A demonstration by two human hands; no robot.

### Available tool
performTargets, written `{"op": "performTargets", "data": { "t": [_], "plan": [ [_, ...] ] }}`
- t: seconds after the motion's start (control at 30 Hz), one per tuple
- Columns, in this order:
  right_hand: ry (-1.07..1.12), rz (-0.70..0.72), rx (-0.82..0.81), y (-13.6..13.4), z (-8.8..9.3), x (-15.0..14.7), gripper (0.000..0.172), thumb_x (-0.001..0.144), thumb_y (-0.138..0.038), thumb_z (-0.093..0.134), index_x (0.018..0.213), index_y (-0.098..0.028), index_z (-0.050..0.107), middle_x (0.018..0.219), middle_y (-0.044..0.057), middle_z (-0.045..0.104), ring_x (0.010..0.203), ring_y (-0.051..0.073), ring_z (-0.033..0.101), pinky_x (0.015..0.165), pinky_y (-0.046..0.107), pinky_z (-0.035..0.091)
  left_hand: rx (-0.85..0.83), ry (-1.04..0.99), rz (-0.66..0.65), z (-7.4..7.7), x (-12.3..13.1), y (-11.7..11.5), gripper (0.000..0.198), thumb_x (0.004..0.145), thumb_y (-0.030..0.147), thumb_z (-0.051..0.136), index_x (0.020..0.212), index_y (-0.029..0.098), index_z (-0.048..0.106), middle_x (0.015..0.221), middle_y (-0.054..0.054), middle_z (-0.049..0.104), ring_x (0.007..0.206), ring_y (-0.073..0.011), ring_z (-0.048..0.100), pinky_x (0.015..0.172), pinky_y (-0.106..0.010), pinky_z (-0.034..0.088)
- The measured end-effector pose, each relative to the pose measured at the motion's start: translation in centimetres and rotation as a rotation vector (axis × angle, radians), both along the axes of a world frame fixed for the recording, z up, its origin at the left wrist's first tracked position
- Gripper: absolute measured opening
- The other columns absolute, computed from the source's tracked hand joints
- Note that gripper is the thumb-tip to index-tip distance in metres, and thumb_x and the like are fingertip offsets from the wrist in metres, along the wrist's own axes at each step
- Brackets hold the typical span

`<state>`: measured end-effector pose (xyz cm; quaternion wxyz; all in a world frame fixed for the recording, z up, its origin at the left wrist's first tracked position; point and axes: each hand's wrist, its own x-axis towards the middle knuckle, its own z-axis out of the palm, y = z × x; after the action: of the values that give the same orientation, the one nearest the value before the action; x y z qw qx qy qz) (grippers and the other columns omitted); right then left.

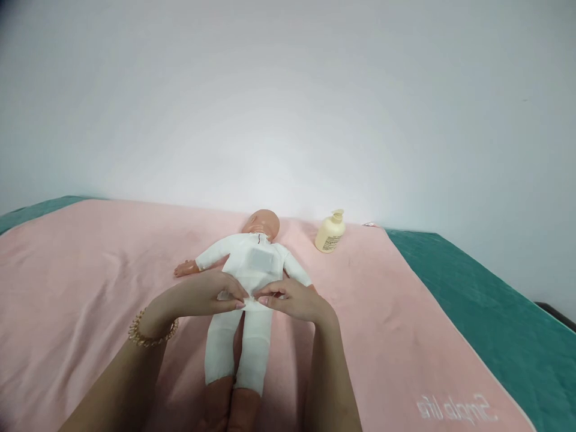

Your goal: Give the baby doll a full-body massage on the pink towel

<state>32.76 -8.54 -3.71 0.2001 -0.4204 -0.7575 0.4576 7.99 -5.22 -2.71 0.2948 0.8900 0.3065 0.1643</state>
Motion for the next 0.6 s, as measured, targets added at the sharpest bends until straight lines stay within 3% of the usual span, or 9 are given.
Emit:
{"op": "performTargets", "data": {
  "t": [0.1,0.27,0.5,0.6],
  "plan": [
    [-0.004,-0.031,0.049,-0.1,-0.2,0.0,0.027,0.09,-0.048,0.058,0.098,-0.03,0.076,0.088,-0.001,0.073,0.084,0.02,0.065,0.071,0.03,0.052,-0.062,0.058,-0.078,0.1,0.0,0.1,0.026,0.087,0.041,0.057,0.085,0.023,0.075,0.086,-0.001,0.075,0.078,-0.019,0.067,0.073,-0.028,0.05],
    [0.0,-0.072,0.103,0.2,-0.8,-0.3,0.024,0.088,-0.046,0.061,0.089,-0.03,0.078,0.078,-0.002,0.072,0.077,0.019,0.065,0.066,0.028,0.052,-0.129,0.116,-0.045,0.1,0.3,0.2,0.027,0.085,0.041,0.059,0.09,0.021,0.075,0.096,-0.002,0.076,0.083,-0.0208,0.068,0.075,-0.03,0.05],
    [0.041,-0.027,-0.015,0.8,-1.0,0.2,0.028,0.091,-0.046,0.058,0.106,-0.029,0.074,0.101,0.001,0.073,0.098,0.021,0.065,0.083,0.033,0.052,-0.131,0.126,-0.081,0.4,-0.1,0.7,0.03,0.091,0.041,0.052,0.101,0.023,0.074,0.096,0.0,0.075,0.083,-0.0174,0.066,0.072,-0.027,0.048],
    [0.07,-0.056,0.001,1.2,-1.2,0.6,0.03,0.09,-0.048,0.059,0.106,-0.028,0.074,0.102,0.003,0.071,0.097,0.021,0.063,0.082,0.033,0.052,-0.117,0.053,-0.097,0.5,-0.3,0.8,0.033,0.093,0.042,0.047,0.104,0.024,0.072,0.095,-0.001,0.073,0.08,-0.0163,0.064,0.071,-0.027,0.048]
  ]
}}
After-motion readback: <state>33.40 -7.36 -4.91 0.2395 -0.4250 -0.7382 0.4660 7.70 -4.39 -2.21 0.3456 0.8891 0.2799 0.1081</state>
